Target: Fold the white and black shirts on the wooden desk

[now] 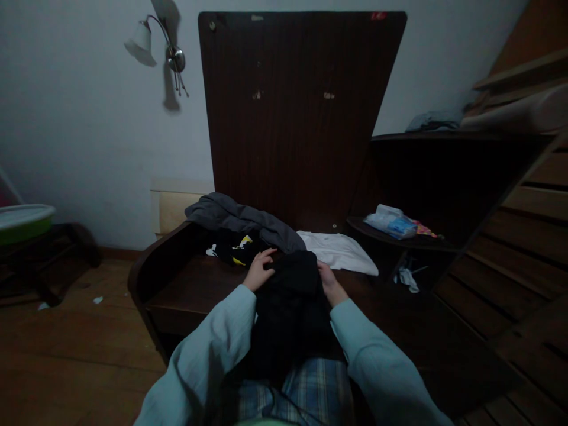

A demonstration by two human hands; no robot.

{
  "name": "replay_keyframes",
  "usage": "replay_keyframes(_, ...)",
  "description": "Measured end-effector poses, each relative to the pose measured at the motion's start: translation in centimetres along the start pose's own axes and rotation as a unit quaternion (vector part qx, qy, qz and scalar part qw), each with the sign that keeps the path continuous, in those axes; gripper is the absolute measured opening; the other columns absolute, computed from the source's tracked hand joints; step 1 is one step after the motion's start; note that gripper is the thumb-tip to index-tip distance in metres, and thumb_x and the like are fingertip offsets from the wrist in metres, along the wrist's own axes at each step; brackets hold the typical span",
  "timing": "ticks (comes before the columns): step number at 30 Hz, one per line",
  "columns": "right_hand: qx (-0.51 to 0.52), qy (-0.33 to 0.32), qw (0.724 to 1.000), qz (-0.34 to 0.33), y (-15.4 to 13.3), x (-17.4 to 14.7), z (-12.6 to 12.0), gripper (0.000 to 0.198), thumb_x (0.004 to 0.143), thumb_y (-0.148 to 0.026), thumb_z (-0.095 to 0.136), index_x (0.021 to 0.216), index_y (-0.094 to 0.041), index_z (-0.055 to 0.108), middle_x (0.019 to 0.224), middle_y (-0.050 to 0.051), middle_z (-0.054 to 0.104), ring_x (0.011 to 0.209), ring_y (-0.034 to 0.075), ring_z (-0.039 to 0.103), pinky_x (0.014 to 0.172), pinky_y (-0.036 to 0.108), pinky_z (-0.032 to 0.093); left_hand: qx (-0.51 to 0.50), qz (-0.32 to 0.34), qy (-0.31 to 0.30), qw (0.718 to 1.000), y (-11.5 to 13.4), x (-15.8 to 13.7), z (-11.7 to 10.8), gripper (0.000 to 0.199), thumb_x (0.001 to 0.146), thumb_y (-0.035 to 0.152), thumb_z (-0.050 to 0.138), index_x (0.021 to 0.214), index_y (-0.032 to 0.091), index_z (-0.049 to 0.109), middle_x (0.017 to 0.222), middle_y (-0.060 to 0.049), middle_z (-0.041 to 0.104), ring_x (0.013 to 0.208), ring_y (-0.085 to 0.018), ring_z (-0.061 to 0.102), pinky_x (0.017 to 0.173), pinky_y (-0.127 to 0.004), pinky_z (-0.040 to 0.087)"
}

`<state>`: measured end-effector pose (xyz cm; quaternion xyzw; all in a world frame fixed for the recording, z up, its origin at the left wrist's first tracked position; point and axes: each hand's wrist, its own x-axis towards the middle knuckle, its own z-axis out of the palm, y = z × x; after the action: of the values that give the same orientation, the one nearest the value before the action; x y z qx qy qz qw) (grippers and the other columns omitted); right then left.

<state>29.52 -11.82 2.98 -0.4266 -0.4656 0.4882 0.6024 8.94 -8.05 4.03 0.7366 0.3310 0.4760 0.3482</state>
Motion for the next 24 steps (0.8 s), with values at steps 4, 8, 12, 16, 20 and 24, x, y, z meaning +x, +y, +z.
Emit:
replay_keyframes(4, -0.022, -0.006, 1.000, -0.010, -3.3, 0.3, -2.2, 0.004, 0.055, -0.024, 0.055, 0.057, -0.021, 0.056, 0.060, -0.001, 0.062, 0.070, 0.021, 0.058, 0.069, 0.033, 0.044, -0.099, -0.081, -0.007, 0.992, 2.5, 0.9, -3.3, 0.011, 0.066, 0.022, 0.051, 0.057, 0.017, 0.054, 0.068, -0.001, 0.060, 0.076, -0.018, 0.056, 0.073, -0.029, 0.043)
replay_keyframes(8, -0.080, 0.059, 0.993, -0.070, -7.5, 0.9, -3.8, 0.009, 0.054, -0.021, 0.054, 0.063, -0.022, 0.056, 0.060, -0.004, 0.059, 0.062, 0.015, 0.053, 0.061, 0.026, 0.040, -0.125, -0.106, -0.104, 0.981, 5.3, 1.5, -4.8, 0.014, 0.062, 0.029, 0.062, 0.069, 0.017, 0.059, 0.063, 0.003, 0.059, 0.057, -0.012, 0.053, 0.053, -0.019, 0.042)
replay_keyframes(12, -0.104, 0.125, 0.978, -0.130, -11.0, 1.6, -4.9, 0.005, 0.055, -0.024, 0.052, 0.058, -0.020, 0.052, 0.049, -0.006, 0.049, 0.048, 0.010, 0.042, 0.047, 0.022, 0.031, 0.012, -0.130, -0.268, 0.955, 6.2, 1.5, -5.5, 0.026, 0.041, 0.024, 0.077, 0.063, 0.015, 0.064, 0.060, 0.001, 0.063, 0.054, -0.014, 0.055, 0.048, -0.020, 0.041)
replay_keyframes(16, -0.169, 0.144, 0.959, -0.176, -13.0, 1.2, -5.6, 0.007, 0.056, -0.027, 0.048, 0.058, -0.020, 0.050, 0.049, -0.006, 0.045, 0.047, 0.009, 0.040, 0.045, 0.020, 0.029, 0.146, -0.112, -0.317, 0.930, 5.9, 1.6, -6.1, 0.021, 0.047, 0.030, 0.074, 0.054, 0.015, 0.060, 0.054, 0.003, 0.059, 0.055, -0.013, 0.054, 0.054, -0.022, 0.042)
replay_keyframes(20, -0.189, 0.187, 0.944, -0.197, -14.5, 0.5, -6.1, 0.008, 0.057, -0.025, 0.044, 0.060, -0.020, 0.050, 0.050, -0.006, 0.045, 0.048, 0.010, 0.042, 0.045, 0.021, 0.031, 0.109, 0.009, -0.151, 0.982, 5.7, 1.9, -6.3, 0.023, 0.053, 0.034, 0.070, 0.064, 0.015, 0.061, 0.085, -0.003, 0.062, 0.088, -0.019, 0.054, 0.080, -0.026, 0.040)
replay_keyframes(24, -0.278, 0.189, 0.915, -0.225, -15.7, 0.2, -6.8, 0.013, 0.060, -0.023, 0.043, 0.064, -0.021, 0.055, 0.057, -0.004, 0.052, 0.056, 0.014, 0.049, 0.053, 0.024, 0.038, -0.051, -0.057, -0.040, 0.996, 5.0, 1.9, -6.2, 0.039, 0.061, 0.041, 0.062, 0.089, 0.014, 0.058, 0.093, -0.005, 0.061, 0.091, -0.021, 0.055, 0.079, -0.030, 0.043)
